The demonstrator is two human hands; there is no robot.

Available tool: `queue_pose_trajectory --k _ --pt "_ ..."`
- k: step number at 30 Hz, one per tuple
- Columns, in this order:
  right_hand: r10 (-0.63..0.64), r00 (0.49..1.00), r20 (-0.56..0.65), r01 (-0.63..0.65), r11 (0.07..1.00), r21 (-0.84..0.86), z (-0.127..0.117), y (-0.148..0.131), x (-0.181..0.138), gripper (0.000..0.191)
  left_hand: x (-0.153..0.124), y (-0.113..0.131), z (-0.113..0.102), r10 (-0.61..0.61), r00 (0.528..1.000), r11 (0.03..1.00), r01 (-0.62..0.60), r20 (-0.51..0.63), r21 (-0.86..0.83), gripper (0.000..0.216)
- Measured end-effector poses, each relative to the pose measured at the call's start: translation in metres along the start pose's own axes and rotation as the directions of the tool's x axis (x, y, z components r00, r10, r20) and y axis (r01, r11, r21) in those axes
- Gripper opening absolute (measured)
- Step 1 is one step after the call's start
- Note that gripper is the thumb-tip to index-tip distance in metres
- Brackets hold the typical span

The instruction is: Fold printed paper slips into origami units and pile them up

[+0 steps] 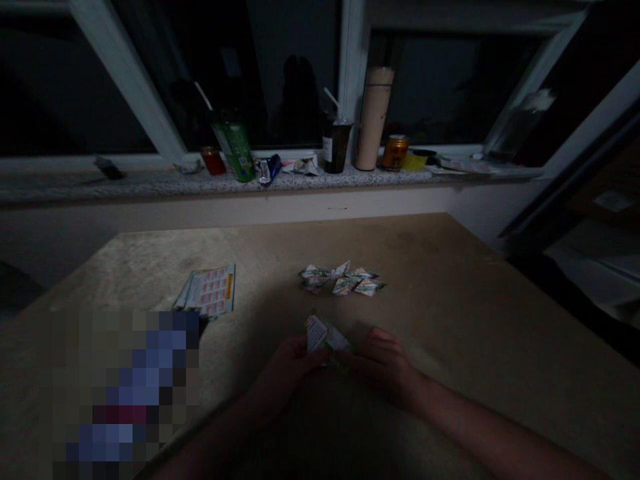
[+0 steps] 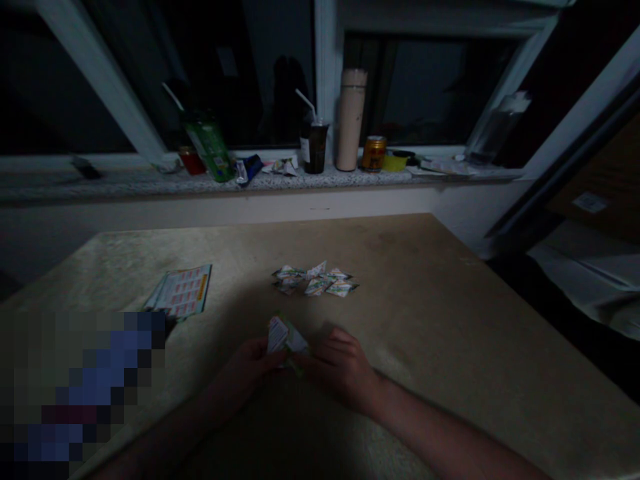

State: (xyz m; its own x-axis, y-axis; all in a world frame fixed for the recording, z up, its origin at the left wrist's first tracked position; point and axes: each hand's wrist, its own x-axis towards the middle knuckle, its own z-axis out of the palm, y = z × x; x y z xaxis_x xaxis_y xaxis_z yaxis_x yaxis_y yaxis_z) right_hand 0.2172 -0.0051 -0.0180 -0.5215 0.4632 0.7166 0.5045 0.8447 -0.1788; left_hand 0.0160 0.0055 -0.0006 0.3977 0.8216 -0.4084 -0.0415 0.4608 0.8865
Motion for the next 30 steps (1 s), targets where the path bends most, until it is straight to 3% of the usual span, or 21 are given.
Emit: queue_pose_trajectory --k 13,18,21,25,30 --pt "0.024 0.999 -0.039 -0.018 0.990 0.139 -0.006 -0.003 0.009 0.014 0.001 -0.001 -0.004 0.052 0.996 0.998 -0.055 -0.066 -0.040 0.033" --pt "0.118 0.992 -0.042 -0.104 0.961 0.257 -0.008 -0.006 0.010 0.014 -0.003 0.000 -0.004 0.039 0.999 0.998 -0.037 -0.037 0.047 0.035" --pt "0.242 0.970 0.002 -0.226 0.900 0.372 -0.007 -0.009 0.009 0.015 -0.005 0.000 -0.004 0.041 0.999 0.999 -0.042 0.020 0.027 0.036" --pt "0.430 0.899 0.080 -0.409 0.763 0.500 -0.004 -0.014 0.009 0.012 -0.006 0.001 -0.003 0.042 0.997 0.999 -0.042 0.058 -0.012 0.034" --pt "0.543 0.829 0.135 -0.513 0.639 0.574 -0.003 -0.017 0.012 0.009 -0.005 -0.001 -0.002 0.039 0.998 0.999 -0.039 0.052 -0.005 0.035"
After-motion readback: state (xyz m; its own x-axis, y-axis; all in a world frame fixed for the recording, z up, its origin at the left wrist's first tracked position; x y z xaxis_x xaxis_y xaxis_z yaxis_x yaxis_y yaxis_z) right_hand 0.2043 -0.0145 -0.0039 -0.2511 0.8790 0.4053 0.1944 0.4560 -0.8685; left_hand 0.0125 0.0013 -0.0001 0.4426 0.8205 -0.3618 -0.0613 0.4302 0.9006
